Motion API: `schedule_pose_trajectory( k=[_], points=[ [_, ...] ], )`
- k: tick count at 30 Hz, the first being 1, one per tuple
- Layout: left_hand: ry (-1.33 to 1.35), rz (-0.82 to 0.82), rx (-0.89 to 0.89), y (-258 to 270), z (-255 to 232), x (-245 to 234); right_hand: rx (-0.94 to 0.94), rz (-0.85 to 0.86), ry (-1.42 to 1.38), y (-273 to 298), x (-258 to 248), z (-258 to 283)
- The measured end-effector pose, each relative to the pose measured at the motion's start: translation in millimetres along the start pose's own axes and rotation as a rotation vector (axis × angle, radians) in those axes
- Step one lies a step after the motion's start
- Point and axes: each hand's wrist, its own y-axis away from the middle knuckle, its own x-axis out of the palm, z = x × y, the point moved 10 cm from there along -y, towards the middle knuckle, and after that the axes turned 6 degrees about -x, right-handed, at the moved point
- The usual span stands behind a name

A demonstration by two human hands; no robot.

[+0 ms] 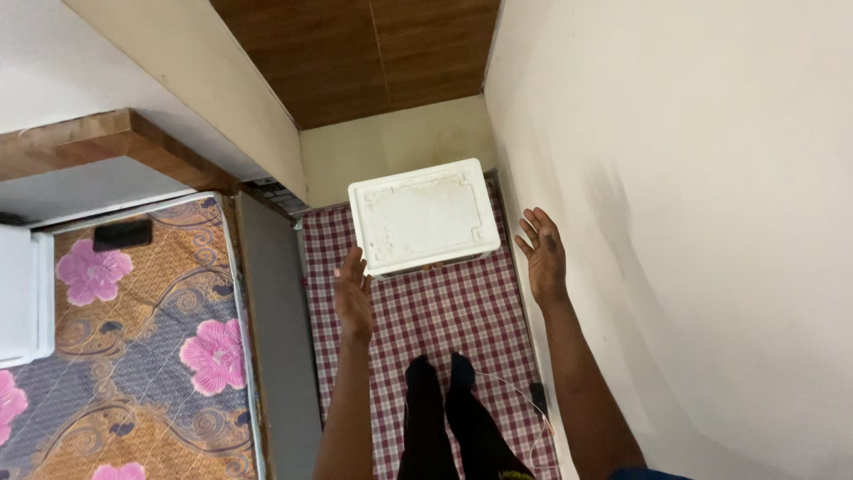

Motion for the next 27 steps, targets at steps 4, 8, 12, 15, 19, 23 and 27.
schedule_pose_trajectory(
  k=[4, 8, 12, 15, 19, 23, 27],
  points=[
    [-0.059, -0.012, -0.046, -38.2, 32.4, -10.7, 0.051, 0.016, 0.051, -30.7, -14.6, -62.5],
    [-0.152, -0.035, -0.098, -86.2, 80.4, -34.2, 0.119, 0.024, 0.113, -52.8, -37.3, -136.2],
    [-0.169, -0.034, -0.085, -133.5, 136.5, -65.5, 0.154, -0.005, 0.199, -78.7, -66.3, -206.2],
    [-0.237, -0.023, -0.137, -160.5, 182.5, -89.7, 0.172, -0.043, 0.259, -98.1, -88.2, -252.6],
    [-0.329, -0.063, -0.238, -192.7, 231.6, -115.1, 0.273, -0.099, 0.341, -113.8, -116.6, -319.5],
    [-0.532, -0.09, -0.329, -219.2, 277.1, -140.7, 0.246, -0.119, 0.516, -136.7, -141.5, -376.2],
    [-0.445, -0.051, -0.277, -245.2, 320.4, -153.6, 0.192, -0.134, 0.732, -138.9, -170.1, -415.1]
  ],
)
